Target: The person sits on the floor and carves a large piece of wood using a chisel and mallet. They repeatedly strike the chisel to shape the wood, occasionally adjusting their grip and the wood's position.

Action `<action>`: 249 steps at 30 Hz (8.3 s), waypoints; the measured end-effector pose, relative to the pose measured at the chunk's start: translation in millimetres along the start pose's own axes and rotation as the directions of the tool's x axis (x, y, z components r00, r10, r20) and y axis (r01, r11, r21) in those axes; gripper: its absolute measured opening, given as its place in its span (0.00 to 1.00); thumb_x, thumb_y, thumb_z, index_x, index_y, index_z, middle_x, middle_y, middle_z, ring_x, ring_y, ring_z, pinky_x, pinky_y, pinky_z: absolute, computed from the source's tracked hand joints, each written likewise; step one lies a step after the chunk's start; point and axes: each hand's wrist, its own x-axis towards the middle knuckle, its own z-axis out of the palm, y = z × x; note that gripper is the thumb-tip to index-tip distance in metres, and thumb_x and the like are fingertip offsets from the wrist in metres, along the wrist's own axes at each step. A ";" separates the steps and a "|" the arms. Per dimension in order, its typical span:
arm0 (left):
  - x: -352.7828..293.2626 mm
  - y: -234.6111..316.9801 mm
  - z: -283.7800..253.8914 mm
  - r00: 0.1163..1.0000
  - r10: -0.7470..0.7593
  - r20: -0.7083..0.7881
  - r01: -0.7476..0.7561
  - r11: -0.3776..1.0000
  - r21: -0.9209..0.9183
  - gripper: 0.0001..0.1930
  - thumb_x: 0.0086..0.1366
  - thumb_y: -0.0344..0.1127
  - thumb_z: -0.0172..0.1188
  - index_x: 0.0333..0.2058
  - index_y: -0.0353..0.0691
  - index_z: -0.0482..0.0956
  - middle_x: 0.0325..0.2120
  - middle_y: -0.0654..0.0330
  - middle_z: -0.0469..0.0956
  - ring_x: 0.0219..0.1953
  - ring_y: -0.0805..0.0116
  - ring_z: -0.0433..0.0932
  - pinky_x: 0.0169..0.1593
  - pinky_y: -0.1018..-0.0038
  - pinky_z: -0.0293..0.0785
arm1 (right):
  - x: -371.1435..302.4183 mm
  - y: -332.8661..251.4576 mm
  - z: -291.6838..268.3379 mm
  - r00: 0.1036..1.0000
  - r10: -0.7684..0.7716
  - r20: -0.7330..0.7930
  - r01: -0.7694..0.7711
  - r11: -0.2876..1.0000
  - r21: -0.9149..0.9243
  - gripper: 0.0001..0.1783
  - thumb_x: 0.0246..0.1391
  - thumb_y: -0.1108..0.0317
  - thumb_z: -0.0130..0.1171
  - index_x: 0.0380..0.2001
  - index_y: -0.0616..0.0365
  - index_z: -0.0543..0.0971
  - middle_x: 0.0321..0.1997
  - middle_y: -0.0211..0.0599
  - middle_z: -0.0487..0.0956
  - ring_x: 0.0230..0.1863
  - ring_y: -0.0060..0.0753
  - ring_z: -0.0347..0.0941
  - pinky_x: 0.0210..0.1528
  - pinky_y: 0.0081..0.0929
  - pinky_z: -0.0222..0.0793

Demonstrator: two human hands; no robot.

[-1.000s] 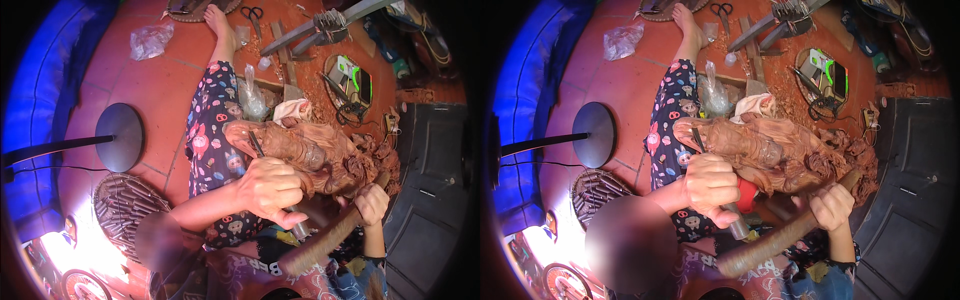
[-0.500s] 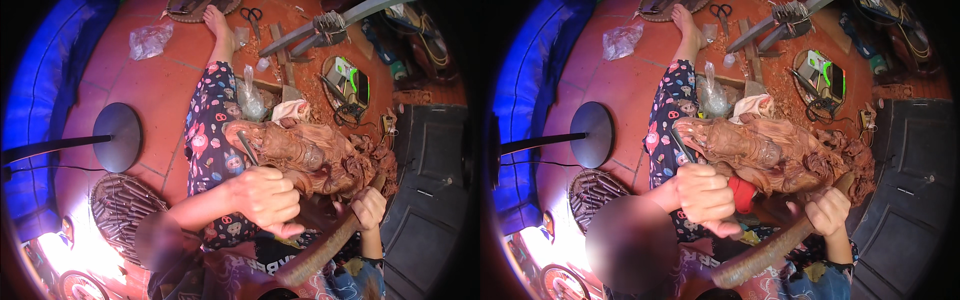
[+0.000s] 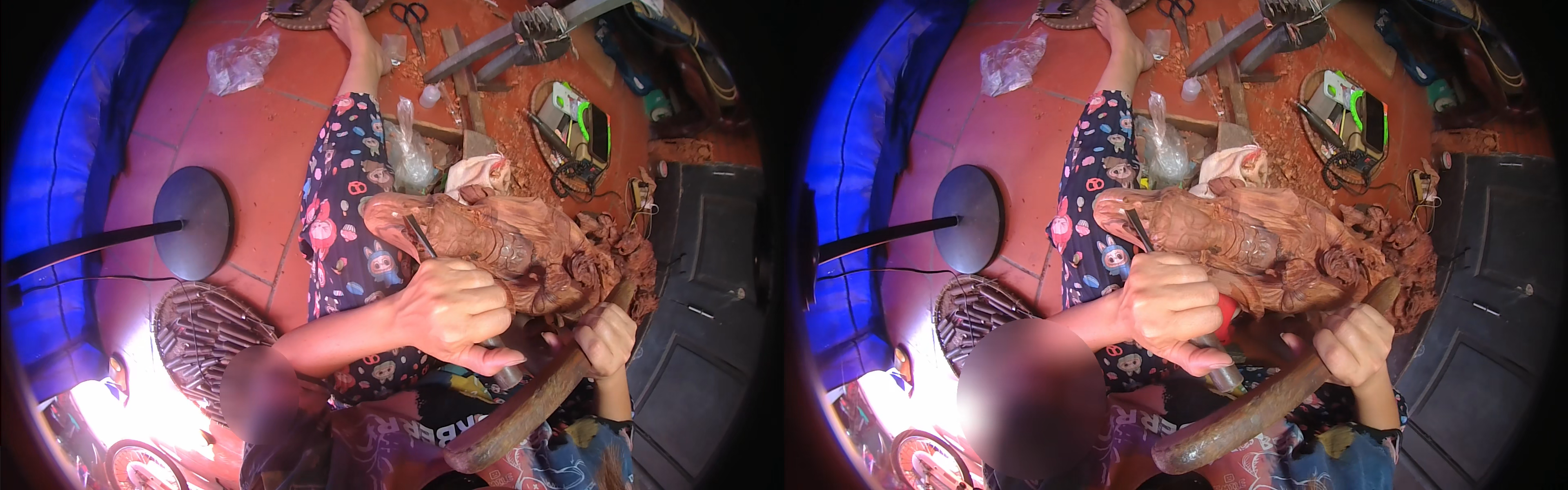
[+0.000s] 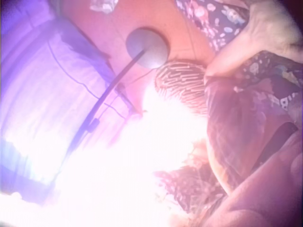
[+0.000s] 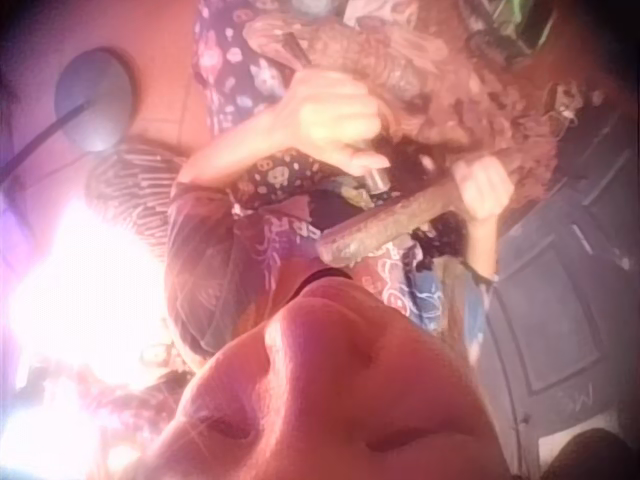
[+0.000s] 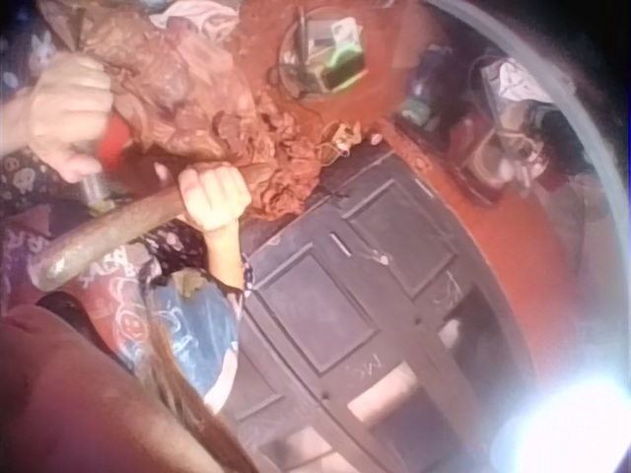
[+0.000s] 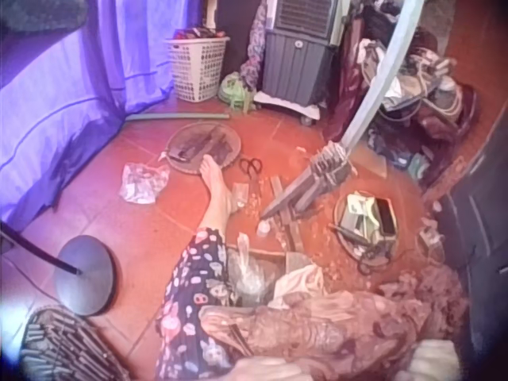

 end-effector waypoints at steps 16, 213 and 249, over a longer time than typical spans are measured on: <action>2.9 0.3 -4.0 0.999 -0.043 -0.022 0.040 0.995 -0.090 0.29 0.64 0.63 0.50 0.18 0.43 0.74 0.14 0.67 0.62 0.14 0.72 0.61 0.18 0.74 0.53 | 9.2 15.0 -12.6 0.992 -0.100 0.078 0.100 0.995 0.001 0.19 0.38 0.62 0.74 0.25 0.52 0.70 0.23 0.32 0.75 0.19 0.29 0.68 0.22 0.23 0.64; -12.6 -12.1 -8.8 0.996 0.088 -0.026 -0.090 0.987 -0.129 0.17 0.60 0.45 0.52 0.16 0.43 0.72 0.12 0.69 0.60 0.12 0.74 0.59 0.16 0.75 0.51 | -7.6 5.1 -0.3 1.000 0.006 0.019 -0.003 0.993 -0.118 0.19 0.38 0.64 0.75 0.23 0.56 0.71 0.19 0.30 0.72 0.18 0.29 0.69 0.19 0.24 0.62; -507.0 239.2 -152.8 -0.707 -0.351 -0.614 0.688 -0.541 -0.483 0.27 0.61 0.56 0.61 0.30 0.29 0.80 0.19 0.53 0.81 0.22 0.63 0.83 0.32 0.70 0.78 | -84.6 -84.1 46.7 0.692 0.463 0.554 -0.275 -0.540 0.795 0.35 0.51 0.75 0.55 0.59 0.58 0.50 0.26 0.36 0.62 0.16 0.26 0.61 0.14 0.22 0.65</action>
